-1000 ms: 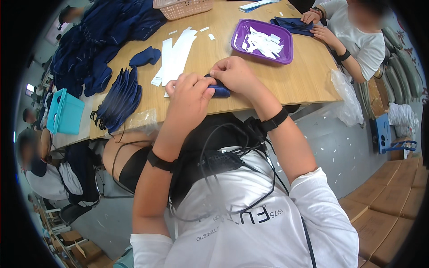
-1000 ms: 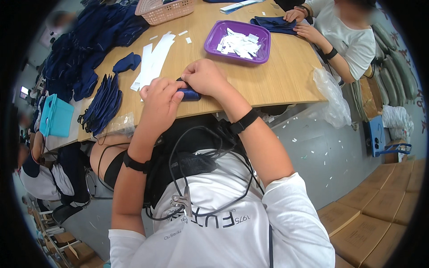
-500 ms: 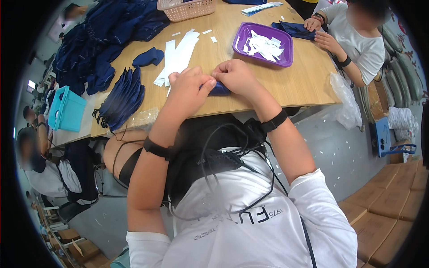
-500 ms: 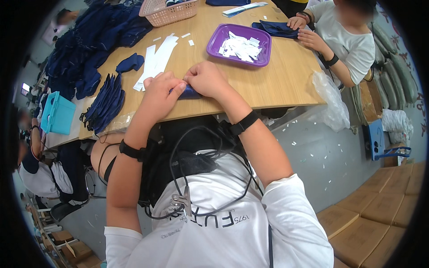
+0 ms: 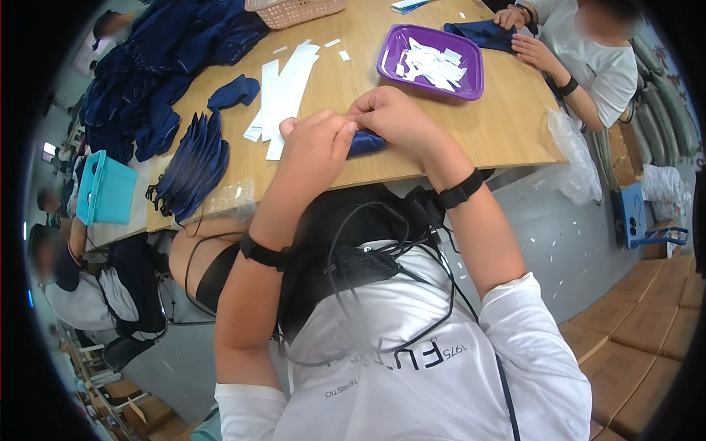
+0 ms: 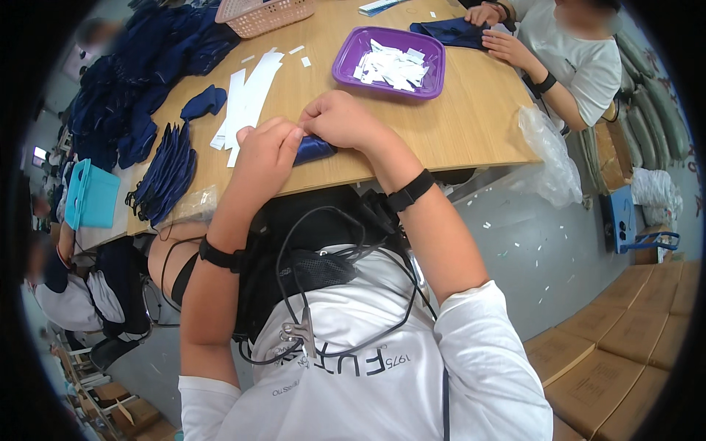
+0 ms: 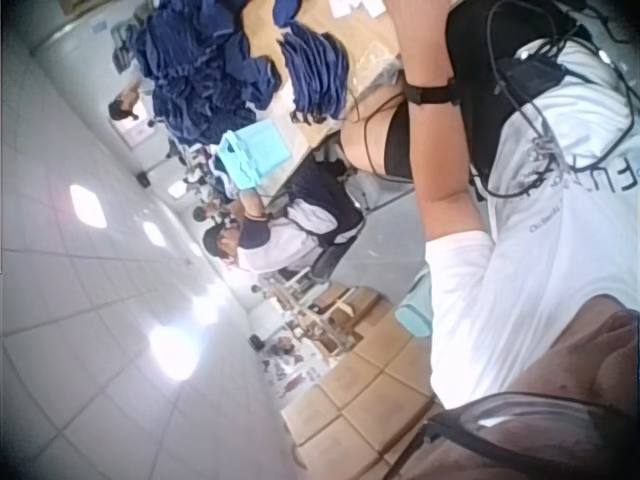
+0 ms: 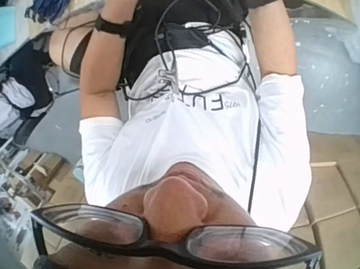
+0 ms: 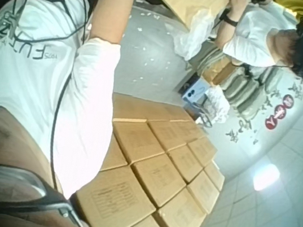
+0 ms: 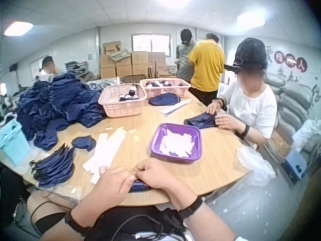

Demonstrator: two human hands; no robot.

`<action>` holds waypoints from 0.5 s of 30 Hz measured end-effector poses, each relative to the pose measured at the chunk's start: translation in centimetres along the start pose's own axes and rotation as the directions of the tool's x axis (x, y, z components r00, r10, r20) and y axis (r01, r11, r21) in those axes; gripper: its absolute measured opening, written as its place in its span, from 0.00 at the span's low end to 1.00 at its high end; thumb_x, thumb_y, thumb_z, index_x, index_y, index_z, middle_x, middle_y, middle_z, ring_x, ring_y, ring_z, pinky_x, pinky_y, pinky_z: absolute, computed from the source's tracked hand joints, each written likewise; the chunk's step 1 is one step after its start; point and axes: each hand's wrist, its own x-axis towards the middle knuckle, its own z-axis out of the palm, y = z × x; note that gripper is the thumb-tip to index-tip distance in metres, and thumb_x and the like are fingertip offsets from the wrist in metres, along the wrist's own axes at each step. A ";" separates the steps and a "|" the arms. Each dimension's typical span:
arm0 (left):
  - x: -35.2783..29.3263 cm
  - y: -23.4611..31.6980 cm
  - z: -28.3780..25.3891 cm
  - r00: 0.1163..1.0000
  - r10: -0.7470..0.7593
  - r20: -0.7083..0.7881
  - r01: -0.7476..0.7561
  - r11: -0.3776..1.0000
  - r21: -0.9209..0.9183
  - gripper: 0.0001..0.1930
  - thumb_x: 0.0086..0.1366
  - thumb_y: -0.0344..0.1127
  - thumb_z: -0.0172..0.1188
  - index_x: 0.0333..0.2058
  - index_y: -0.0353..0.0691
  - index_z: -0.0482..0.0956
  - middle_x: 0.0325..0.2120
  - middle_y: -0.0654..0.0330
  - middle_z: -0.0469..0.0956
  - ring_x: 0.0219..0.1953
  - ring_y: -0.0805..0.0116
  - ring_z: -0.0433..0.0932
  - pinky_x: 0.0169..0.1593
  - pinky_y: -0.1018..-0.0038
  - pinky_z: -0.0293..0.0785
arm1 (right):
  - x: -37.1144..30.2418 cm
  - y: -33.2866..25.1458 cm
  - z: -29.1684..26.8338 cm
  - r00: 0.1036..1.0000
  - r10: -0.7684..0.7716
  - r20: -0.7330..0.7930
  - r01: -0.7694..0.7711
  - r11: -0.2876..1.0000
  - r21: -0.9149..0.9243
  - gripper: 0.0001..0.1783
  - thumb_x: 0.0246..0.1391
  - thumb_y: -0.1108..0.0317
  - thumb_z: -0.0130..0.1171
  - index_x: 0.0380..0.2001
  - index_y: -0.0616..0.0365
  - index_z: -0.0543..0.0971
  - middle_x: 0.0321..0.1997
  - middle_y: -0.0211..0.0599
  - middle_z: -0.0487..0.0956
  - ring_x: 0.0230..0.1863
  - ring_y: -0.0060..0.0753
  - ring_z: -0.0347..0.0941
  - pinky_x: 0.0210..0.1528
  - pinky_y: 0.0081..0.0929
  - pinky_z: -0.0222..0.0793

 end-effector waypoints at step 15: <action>1.3 -1.0 0.4 0.984 -0.172 -0.054 0.176 0.982 0.073 0.19 0.76 0.48 0.63 0.37 0.34 0.88 0.30 0.53 0.84 0.35 0.59 0.83 0.47 0.66 0.75 | 0.1 0.0 0.6 0.998 0.039 -0.057 -0.046 0.989 -0.141 0.14 0.56 0.58 0.69 0.40 0.53 0.92 0.38 0.45 0.89 0.41 0.44 0.86 0.46 0.39 0.79</action>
